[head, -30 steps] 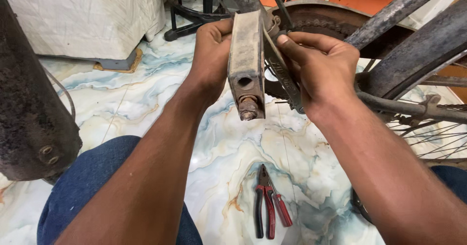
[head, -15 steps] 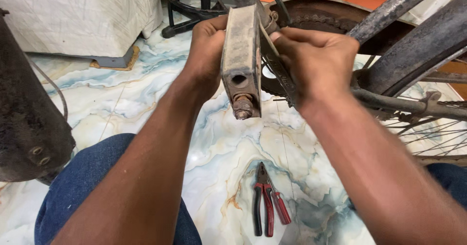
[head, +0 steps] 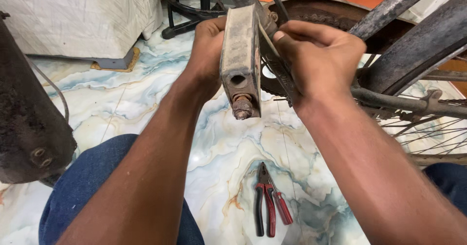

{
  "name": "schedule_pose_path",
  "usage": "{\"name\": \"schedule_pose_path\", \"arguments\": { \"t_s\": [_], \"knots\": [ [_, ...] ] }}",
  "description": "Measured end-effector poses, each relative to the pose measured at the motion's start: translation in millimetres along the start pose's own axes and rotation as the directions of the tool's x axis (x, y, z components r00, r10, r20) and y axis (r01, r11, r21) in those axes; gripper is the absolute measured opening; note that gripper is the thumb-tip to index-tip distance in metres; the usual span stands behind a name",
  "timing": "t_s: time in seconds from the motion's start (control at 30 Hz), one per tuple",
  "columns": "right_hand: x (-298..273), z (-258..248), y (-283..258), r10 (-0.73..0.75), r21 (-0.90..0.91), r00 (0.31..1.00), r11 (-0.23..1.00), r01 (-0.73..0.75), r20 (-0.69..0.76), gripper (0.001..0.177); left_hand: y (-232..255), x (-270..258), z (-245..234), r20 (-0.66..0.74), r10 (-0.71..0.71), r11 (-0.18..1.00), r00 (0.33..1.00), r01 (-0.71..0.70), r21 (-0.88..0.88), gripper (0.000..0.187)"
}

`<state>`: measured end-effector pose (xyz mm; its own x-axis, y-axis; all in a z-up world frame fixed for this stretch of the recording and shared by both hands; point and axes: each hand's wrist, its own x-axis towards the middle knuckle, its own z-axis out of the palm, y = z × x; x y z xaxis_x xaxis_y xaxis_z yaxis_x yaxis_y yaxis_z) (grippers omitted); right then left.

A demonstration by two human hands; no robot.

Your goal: The person uses a screwdriver and pliers to adjust and tighten components on the bicycle chain guard and pedal crank. They manipulate the chain guard and pedal arm, using tools to secure fasteners and ensure proper alignment.

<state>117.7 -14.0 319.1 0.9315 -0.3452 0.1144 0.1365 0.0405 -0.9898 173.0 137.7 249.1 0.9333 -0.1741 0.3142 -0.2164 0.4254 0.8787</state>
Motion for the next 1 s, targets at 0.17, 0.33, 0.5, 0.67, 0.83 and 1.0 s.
{"name": "schedule_pose_path", "arguments": {
  "t_s": [0.17,0.33,0.5,0.67,0.83,1.0],
  "knots": [
    [5,-1,8,0.026,0.109,0.998,0.994,-0.018,-0.065,0.010,-2,0,0,0.023,0.059,0.998,0.998,-0.059,0.021,0.024],
    [3,-1,12,-0.068,0.061,0.998,0.996,0.068,-0.001,0.014,3,-2,2,0.012,0.075,0.996,0.997,-0.075,0.037,0.021],
    [9,-2,15,-0.105,0.029,0.994,0.994,0.106,-0.011,0.017,4,-9,-1,0.020,0.110,0.989,0.994,-0.111,0.099,0.018],
    [9,0,18,-0.115,0.040,0.993,0.992,0.116,-0.024,0.015,6,-8,-6,0.010,0.126,0.981,0.992,-0.127,0.146,0.016],
    [6,-1,15,-0.096,0.063,0.995,0.993,0.095,0.017,0.015,5,-9,-1,-0.100,0.032,0.990,0.994,-0.018,0.140,0.019],
    [11,-5,19,-0.192,-0.008,0.980,0.981,0.193,0.053,0.022,-10,-7,3,-0.131,-0.063,0.998,0.989,0.062,-0.012,0.015]
  ]
}}
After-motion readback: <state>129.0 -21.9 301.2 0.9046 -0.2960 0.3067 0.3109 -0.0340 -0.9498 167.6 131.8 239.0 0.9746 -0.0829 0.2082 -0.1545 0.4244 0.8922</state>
